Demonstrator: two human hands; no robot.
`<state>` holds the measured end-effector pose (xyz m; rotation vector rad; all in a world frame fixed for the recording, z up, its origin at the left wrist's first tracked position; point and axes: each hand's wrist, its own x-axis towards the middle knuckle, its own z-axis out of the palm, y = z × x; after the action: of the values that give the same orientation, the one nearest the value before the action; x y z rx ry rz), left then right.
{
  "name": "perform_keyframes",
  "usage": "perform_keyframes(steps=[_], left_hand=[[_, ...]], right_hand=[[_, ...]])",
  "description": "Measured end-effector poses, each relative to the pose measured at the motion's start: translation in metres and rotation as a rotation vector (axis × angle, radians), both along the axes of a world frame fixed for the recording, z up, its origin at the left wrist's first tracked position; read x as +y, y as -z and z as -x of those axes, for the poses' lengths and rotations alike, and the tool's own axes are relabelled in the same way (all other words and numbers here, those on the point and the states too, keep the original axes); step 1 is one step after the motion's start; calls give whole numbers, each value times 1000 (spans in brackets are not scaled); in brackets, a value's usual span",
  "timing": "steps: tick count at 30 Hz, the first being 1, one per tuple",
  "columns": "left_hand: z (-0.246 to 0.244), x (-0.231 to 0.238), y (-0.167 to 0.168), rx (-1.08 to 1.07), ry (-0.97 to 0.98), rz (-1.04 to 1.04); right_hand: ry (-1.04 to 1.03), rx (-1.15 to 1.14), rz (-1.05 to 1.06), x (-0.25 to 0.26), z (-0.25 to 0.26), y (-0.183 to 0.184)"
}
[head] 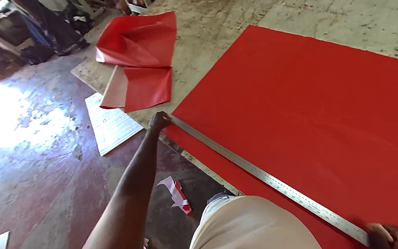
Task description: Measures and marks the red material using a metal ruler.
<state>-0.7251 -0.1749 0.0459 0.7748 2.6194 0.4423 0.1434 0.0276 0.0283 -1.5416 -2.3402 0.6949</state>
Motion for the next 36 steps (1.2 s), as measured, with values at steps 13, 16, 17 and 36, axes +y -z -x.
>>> perform_keyframes(steps=[13,16,17,36], left_hand=[[-33,14,-34,45,117,93],[-45,18,-42,41,118,118],[-43,18,-42,46,122,116],[-40,5,-17,151,85,96]], right_hand=[[223,8,-101,-14,16,4],[259,49,-106,-17,18,6],[268,66,-133,-19,19,9],[347,545,-77,-130,150,9]])
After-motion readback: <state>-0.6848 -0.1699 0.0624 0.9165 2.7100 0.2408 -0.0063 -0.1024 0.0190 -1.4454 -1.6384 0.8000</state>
